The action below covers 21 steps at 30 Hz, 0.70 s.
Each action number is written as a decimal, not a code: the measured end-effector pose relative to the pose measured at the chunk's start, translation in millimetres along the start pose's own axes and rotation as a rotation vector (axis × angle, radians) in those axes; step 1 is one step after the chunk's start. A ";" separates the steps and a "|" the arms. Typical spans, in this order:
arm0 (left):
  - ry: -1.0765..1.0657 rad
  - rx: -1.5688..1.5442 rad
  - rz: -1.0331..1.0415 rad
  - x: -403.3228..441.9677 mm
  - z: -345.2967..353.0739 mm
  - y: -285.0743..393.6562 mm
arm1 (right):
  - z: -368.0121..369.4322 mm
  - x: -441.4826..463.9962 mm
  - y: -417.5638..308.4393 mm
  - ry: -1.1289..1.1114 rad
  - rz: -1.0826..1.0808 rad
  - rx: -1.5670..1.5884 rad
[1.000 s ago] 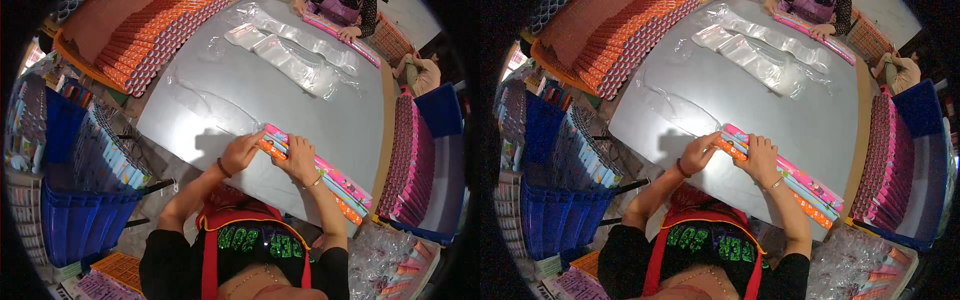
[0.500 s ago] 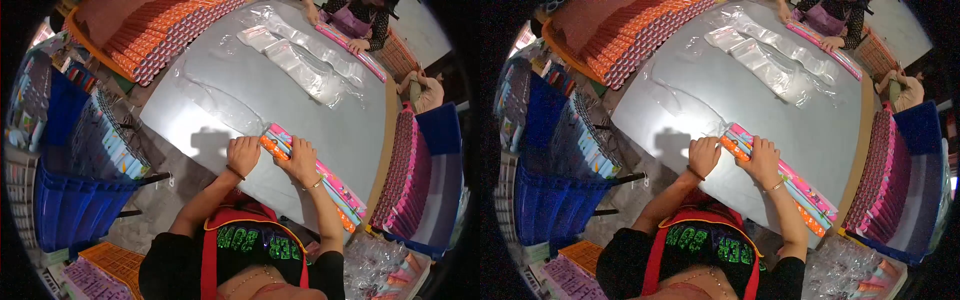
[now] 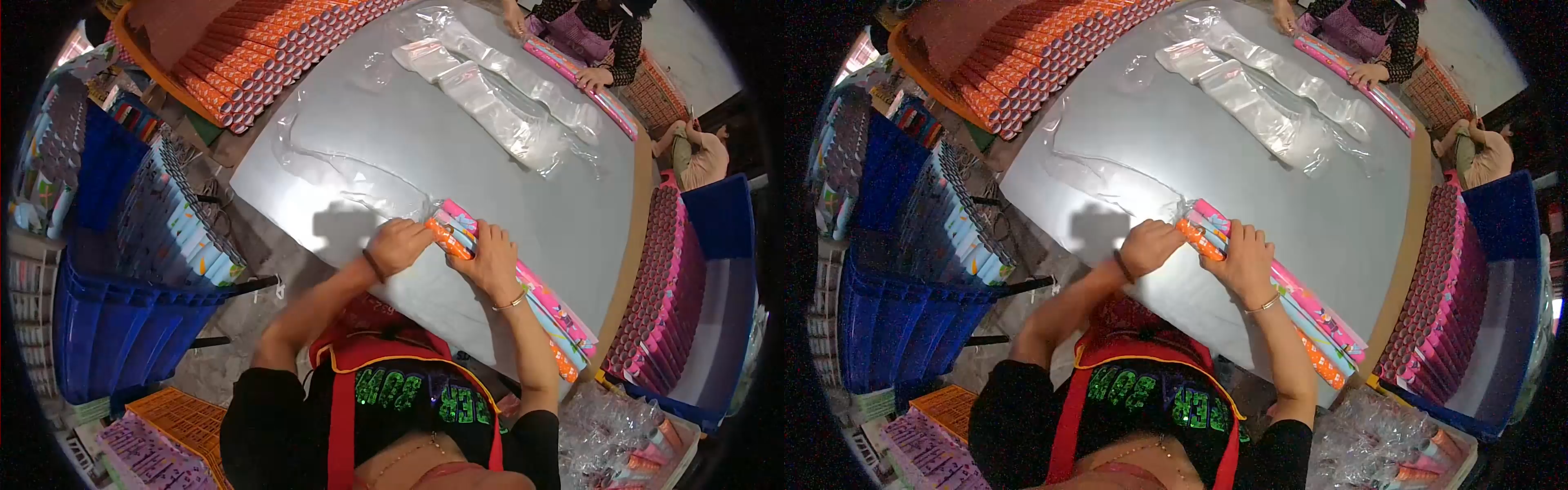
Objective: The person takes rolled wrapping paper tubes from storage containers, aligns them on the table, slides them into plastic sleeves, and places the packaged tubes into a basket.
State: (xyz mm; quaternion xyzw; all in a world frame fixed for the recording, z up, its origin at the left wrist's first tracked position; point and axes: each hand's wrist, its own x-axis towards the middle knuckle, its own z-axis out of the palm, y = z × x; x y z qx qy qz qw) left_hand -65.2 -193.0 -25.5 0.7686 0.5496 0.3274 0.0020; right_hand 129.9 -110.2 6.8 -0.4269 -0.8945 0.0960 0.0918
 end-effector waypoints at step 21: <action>-0.514 -0.013 0.186 60.5 -12.5 -46.2 | -5.5 -0.2 -3.9 0.021 -0.039 0.055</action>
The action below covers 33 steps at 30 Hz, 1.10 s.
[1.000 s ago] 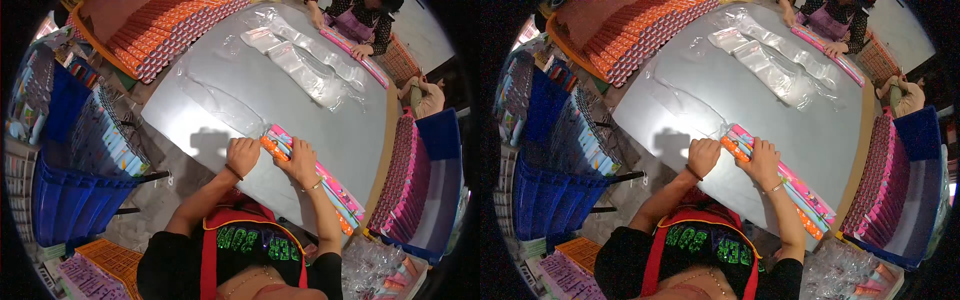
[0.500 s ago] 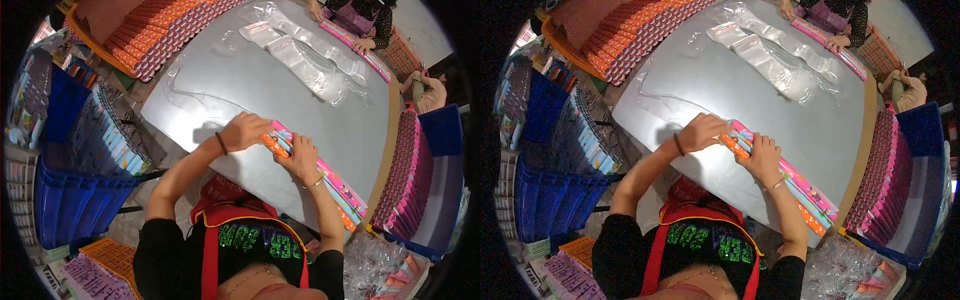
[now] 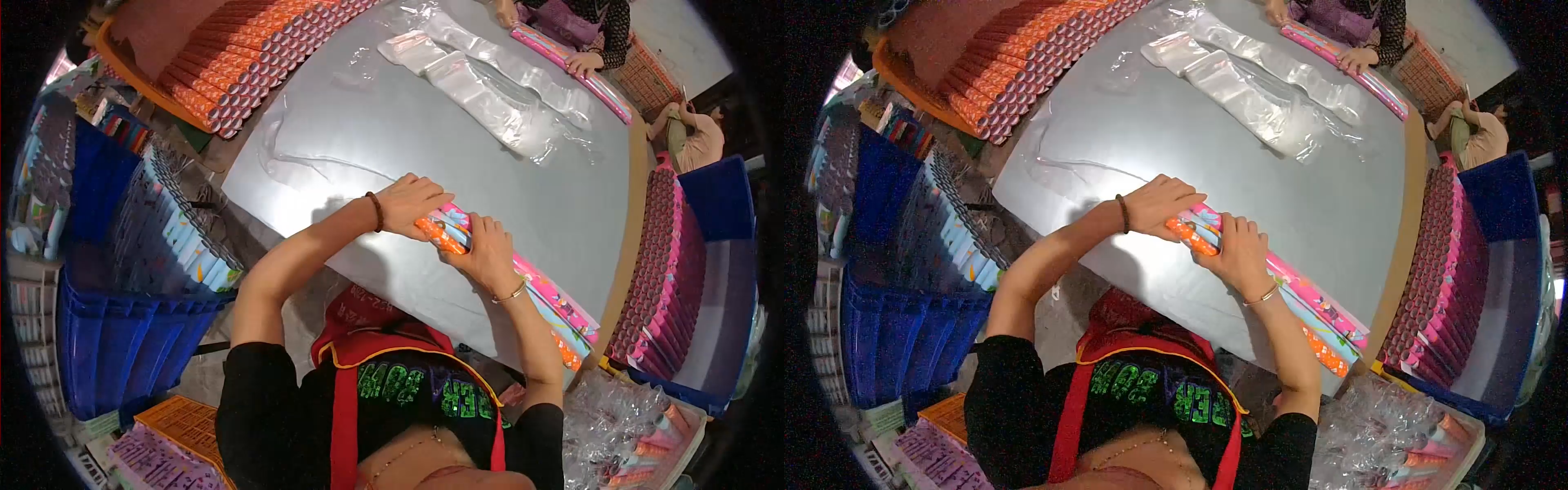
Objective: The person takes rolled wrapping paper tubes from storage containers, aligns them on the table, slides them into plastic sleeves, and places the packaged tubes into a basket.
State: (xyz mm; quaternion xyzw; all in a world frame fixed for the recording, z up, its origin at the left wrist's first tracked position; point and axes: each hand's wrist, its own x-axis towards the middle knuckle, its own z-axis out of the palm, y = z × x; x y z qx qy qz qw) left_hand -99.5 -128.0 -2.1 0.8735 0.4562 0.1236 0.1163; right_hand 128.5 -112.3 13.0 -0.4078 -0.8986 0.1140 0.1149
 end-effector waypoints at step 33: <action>-0.072 0.129 0.143 -9.6 -2.3 8.8 | -13.0 -52.1 17.6 -0.035 -0.068 -0.164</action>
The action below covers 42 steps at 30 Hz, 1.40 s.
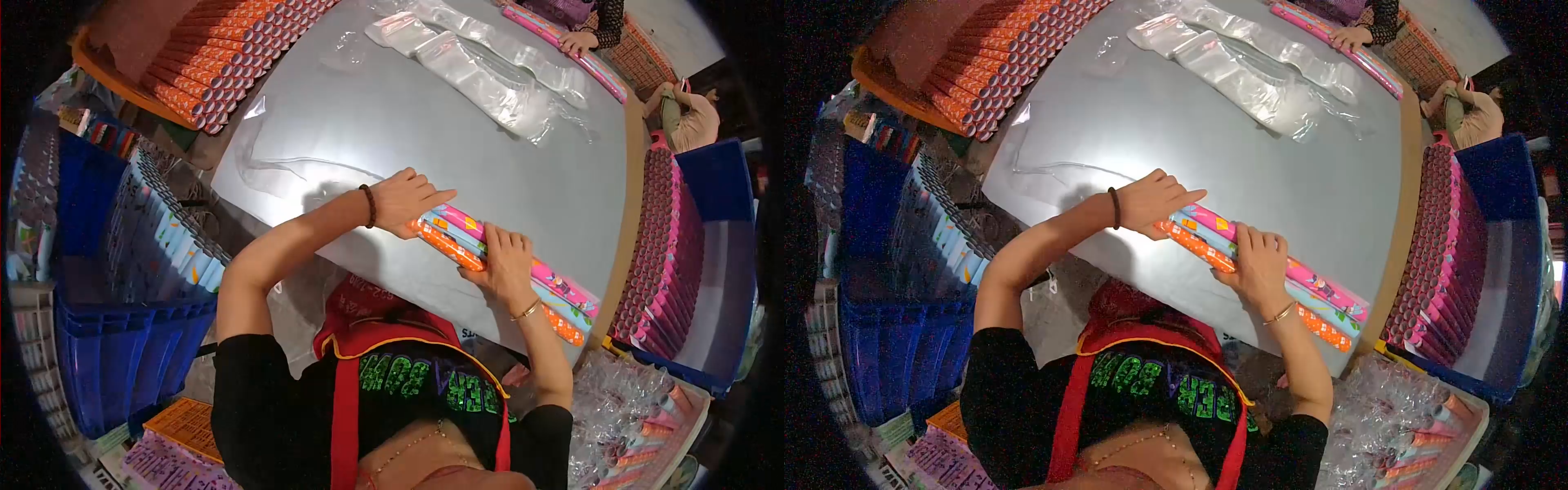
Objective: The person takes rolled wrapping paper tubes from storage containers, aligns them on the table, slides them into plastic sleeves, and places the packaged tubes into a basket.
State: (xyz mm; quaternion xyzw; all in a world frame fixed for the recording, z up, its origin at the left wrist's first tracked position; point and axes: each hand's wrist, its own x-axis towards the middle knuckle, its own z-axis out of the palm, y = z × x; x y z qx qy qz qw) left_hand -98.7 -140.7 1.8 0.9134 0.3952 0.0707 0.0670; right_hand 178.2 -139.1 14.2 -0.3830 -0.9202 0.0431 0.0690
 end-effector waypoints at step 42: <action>0.831 -0.036 -0.890 -29.2 48.2 81.4 | 0.0 15.8 -2.5 0.038 -0.019 0.099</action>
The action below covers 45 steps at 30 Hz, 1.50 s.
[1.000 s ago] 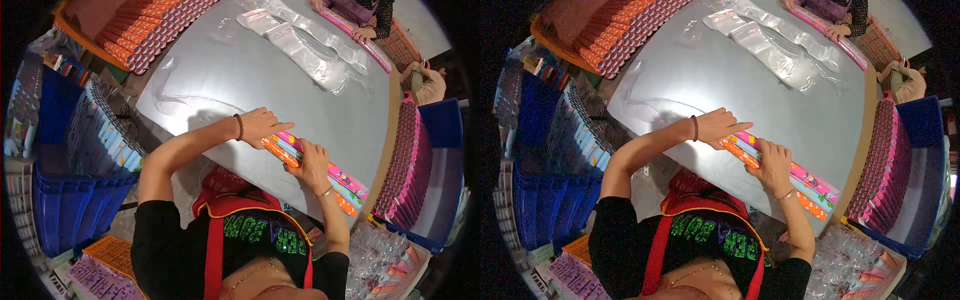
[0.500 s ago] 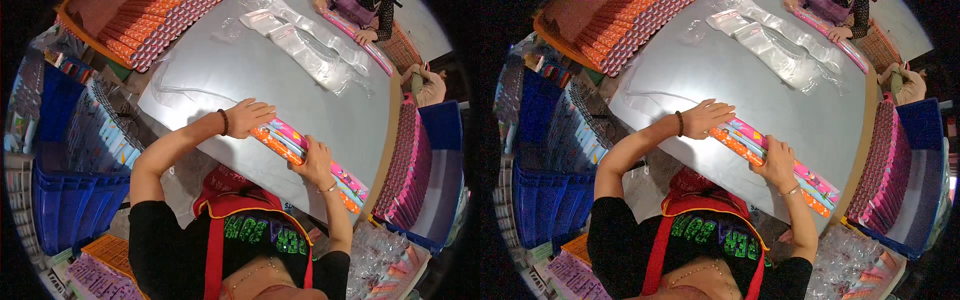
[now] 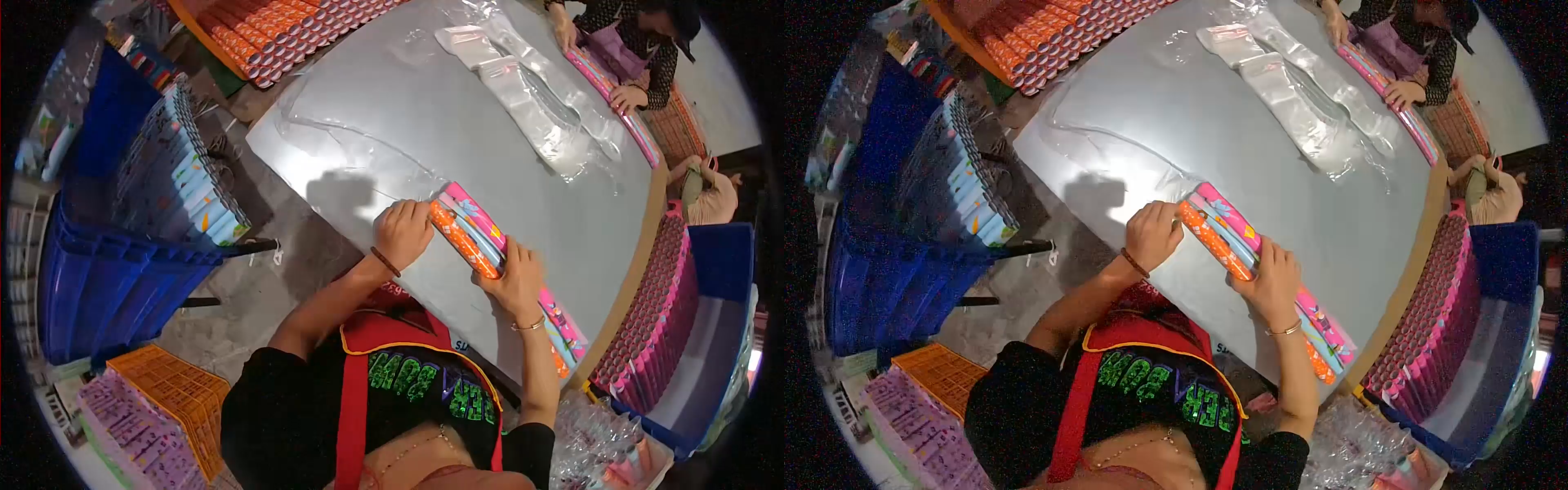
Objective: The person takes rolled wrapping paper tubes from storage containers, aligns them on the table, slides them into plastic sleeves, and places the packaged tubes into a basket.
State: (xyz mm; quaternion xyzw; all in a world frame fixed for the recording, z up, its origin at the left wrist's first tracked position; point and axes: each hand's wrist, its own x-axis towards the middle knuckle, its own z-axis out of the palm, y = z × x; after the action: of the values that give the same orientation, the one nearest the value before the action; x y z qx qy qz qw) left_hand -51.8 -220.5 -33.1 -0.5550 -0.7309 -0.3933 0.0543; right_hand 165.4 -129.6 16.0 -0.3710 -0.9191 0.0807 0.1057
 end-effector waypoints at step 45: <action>-0.814 0.252 0.718 95.6 -15.5 -31.4 | 4.9 7.3 -24.8 -0.010 0.030 0.029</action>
State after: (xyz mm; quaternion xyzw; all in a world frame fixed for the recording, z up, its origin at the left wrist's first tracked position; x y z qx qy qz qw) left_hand -120.3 -159.2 10.6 -0.8656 -0.4993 -0.0135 -0.0361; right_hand 142.6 -142.5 17.9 -0.3828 -0.9127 0.0974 0.1050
